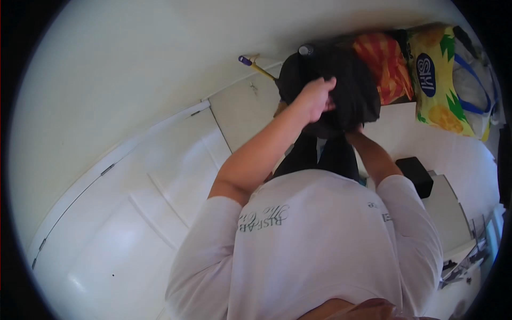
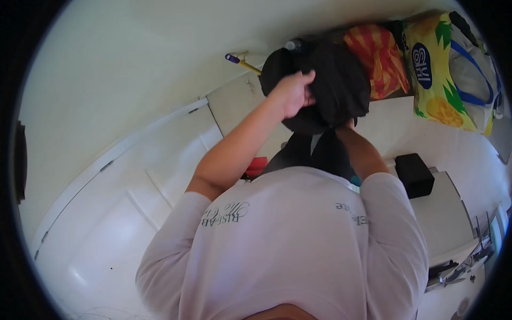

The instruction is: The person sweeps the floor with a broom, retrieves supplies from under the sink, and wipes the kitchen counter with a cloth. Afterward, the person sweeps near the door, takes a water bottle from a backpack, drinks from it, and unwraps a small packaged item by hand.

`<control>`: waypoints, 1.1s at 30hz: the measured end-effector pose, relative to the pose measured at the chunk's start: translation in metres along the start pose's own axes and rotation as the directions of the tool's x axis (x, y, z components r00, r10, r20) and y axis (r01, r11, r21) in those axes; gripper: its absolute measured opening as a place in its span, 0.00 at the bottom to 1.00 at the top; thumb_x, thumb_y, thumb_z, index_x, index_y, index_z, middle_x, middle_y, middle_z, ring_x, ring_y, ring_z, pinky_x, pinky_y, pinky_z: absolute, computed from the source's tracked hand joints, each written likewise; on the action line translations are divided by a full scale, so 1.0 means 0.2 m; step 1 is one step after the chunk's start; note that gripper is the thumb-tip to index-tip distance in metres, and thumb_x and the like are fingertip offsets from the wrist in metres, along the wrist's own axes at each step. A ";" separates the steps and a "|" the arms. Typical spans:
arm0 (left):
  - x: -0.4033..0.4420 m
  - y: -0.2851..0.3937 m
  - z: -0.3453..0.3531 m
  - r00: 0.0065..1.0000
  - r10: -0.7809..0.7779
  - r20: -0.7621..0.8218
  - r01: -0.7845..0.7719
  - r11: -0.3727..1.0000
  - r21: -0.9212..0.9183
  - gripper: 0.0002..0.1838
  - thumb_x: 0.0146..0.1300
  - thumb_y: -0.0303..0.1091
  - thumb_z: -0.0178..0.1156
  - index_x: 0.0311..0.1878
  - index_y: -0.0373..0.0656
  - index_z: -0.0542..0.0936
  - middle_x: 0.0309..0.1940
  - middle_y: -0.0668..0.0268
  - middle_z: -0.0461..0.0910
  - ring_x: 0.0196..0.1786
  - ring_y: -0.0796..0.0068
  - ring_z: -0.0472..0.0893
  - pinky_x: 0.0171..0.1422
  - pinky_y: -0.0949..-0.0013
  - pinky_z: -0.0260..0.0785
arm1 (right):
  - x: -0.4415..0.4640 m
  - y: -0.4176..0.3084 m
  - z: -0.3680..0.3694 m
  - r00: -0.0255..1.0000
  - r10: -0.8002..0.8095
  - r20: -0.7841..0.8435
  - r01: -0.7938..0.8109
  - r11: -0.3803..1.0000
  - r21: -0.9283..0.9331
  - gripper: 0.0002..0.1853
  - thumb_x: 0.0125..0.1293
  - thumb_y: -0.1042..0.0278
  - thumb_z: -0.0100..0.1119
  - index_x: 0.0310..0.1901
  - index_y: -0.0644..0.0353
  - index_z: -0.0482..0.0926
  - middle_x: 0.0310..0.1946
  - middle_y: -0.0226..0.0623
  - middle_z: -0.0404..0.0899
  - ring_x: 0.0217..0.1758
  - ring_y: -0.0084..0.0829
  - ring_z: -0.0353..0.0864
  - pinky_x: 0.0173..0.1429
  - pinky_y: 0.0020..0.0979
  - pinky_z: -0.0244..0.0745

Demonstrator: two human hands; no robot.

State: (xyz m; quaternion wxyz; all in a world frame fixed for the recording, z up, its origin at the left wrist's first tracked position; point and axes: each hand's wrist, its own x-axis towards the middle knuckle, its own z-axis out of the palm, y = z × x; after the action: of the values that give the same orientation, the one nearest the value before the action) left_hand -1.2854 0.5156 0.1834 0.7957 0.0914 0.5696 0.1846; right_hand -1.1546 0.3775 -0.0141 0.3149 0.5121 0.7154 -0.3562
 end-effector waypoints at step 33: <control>-0.08 -0.41 0.01 0.879 0.470 0.086 -0.382 0.585 0.716 0.18 0.68 0.40 0.54 0.29 0.33 0.69 0.21 0.47 0.70 0.28 0.45 0.72 0.37 0.54 0.64 | 0.55 -0.13 -1.07 0.829 -0.387 -0.405 0.397 0.916 -0.062 0.18 0.57 0.65 0.58 0.50 0.57 0.73 0.46 0.52 0.76 0.50 0.52 0.78 0.53 0.43 0.74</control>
State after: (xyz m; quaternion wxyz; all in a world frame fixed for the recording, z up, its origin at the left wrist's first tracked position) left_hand -1.2722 0.4344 0.1697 0.5950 0.5158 0.6005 0.1391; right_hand -1.2292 0.6054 0.0183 0.0720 0.4214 0.8503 -0.3070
